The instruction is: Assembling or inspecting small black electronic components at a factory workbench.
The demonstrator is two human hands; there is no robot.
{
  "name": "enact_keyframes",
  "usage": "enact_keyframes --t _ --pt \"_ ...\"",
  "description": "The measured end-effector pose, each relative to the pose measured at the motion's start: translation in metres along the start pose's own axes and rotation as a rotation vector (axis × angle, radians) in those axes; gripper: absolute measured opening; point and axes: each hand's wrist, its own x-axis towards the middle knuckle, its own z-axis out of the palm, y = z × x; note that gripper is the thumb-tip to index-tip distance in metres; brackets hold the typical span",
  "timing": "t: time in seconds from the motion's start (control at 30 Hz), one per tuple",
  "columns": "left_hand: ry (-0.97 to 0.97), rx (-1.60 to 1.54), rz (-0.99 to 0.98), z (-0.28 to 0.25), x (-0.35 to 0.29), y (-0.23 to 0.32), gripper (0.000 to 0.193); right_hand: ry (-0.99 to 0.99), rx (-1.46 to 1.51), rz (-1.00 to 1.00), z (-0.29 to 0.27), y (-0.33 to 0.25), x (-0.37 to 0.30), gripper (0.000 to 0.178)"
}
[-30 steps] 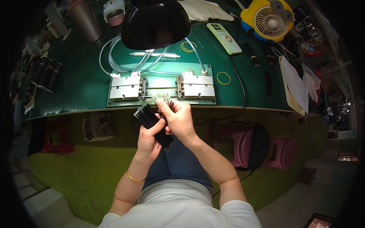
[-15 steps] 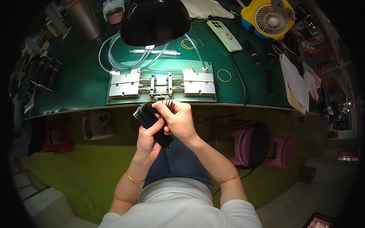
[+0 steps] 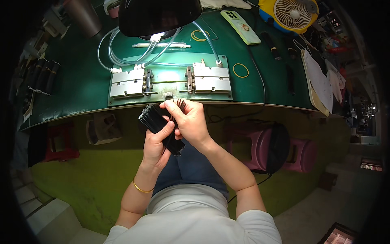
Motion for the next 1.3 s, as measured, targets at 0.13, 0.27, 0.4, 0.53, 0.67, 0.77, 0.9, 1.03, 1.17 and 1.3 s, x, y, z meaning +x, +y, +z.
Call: enact_keyframes --t 0.13,0.27,0.4,0.53,0.67,0.77,0.9,1.03,1.17,1.3 --pt "-0.006 0.018 -0.006 -0.0007 0.0021 -0.0001 0.007 0.061 -0.047 -0.040 0.0045 -0.0017 -0.0001 0.021" --pt "-0.020 0.028 0.025 -0.0001 0.0053 0.0003 0.007 0.102 -0.060 -0.024 0.0057 -0.0037 0.0029 0.021" --pt "-0.011 0.010 0.007 0.0008 0.0064 -0.0002 0.008 0.108 -0.067 -0.042 0.0040 -0.0016 0.0044 0.021" --pt "-0.028 0.020 0.017 0.0003 0.0081 -0.0001 0.008 0.104 -0.064 -0.028 0.0031 -0.0028 0.0062 0.021" --pt "-0.022 0.043 0.012 -0.0013 0.0084 -0.0012 0.009 0.094 -0.059 -0.053 0.0014 0.0010 0.0068 0.022" --pt "-0.014 0.054 0.009 0.0000 0.0088 -0.0018 0.008 0.093 -0.068 -0.038 0.0007 -0.0010 0.0068 0.022" --pt "-0.024 -0.004 0.017 -0.0007 0.0080 -0.0035 0.008 0.073 -0.050 -0.041 0.0029 -0.0036 0.0031 0.023" --pt "-0.011 -0.061 0.076 -0.0010 0.0039 -0.0091 0.009 0.059 -0.037 -0.083 0.0021 -0.0008 -0.0010 0.023" --pt "0.003 -0.048 0.096 -0.0012 0.0021 -0.0093 0.009 0.052 -0.054 -0.104 0.0025 -0.0004 -0.0023 0.022" --pt "-0.019 -0.030 0.097 -0.0032 0.0034 -0.0084 0.009 0.047 -0.077 -0.118 0.0035 -0.0011 -0.0016 0.022"
